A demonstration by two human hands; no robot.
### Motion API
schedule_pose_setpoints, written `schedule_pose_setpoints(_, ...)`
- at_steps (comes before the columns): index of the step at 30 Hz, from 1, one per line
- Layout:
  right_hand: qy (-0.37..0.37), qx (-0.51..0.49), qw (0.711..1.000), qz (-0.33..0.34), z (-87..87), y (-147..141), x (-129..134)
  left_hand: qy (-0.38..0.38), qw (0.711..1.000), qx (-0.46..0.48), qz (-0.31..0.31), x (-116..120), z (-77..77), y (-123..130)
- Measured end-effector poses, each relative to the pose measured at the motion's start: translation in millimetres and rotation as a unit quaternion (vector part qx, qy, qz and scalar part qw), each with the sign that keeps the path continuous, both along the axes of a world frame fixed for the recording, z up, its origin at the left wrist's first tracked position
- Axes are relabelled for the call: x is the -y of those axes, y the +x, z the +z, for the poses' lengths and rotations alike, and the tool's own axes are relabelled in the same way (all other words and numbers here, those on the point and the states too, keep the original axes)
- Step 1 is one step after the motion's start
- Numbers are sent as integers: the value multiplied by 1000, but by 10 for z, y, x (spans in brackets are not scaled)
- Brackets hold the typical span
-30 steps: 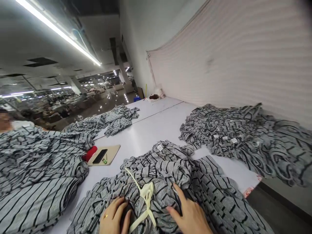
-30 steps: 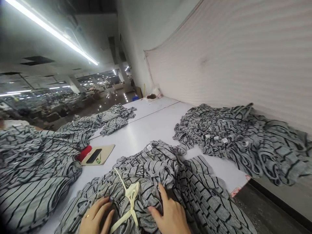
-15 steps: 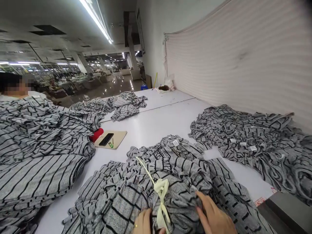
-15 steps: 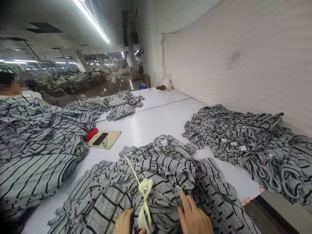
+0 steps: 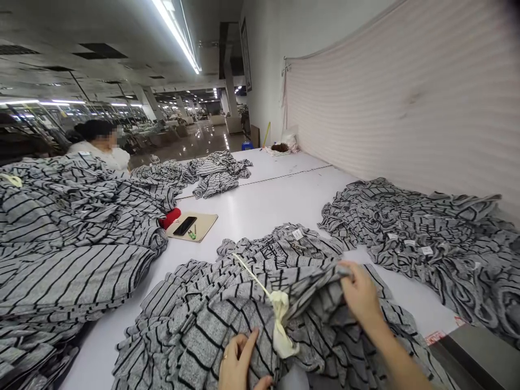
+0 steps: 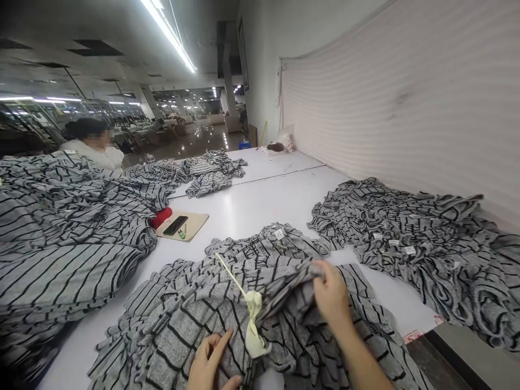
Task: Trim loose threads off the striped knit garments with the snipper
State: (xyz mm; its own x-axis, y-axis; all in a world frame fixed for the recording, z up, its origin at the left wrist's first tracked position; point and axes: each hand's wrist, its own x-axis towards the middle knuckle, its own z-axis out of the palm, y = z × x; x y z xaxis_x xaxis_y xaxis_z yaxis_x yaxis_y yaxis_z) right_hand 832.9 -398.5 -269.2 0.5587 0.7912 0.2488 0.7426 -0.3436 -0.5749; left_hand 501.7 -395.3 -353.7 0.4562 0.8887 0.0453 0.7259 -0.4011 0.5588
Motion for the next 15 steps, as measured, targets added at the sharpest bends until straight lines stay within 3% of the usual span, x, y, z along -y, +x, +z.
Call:
schedule_pose_setpoints(3,-12,15,999,-44,165,358,-217,89,993,-72,29,37,-28,125)
schedule_pose_setpoints(5,-14,35,998,-49,241,307,-242,141,984,-102,37,29,20,224)
schedule_pose_setpoints(7,-3,69,997,-27,261,43,-127,173,981,-84,13,-9,114,333)
schedule_pose_setpoints(9,23,149,986,78,198,-317,83,168,985,-33,-26,-67,233,449)
schedule_pose_setpoints(12,43,193,926,323,-28,-706,340,106,993,24,-52,-157,370,583)
schedule_pose_setpoints(13,74,157,928,329,-110,-735,361,87,994,35,-56,-180,386,601)
schedule_pose_setpoints(15,117,74,950,280,-220,-606,271,71,994,51,-68,-207,360,584)
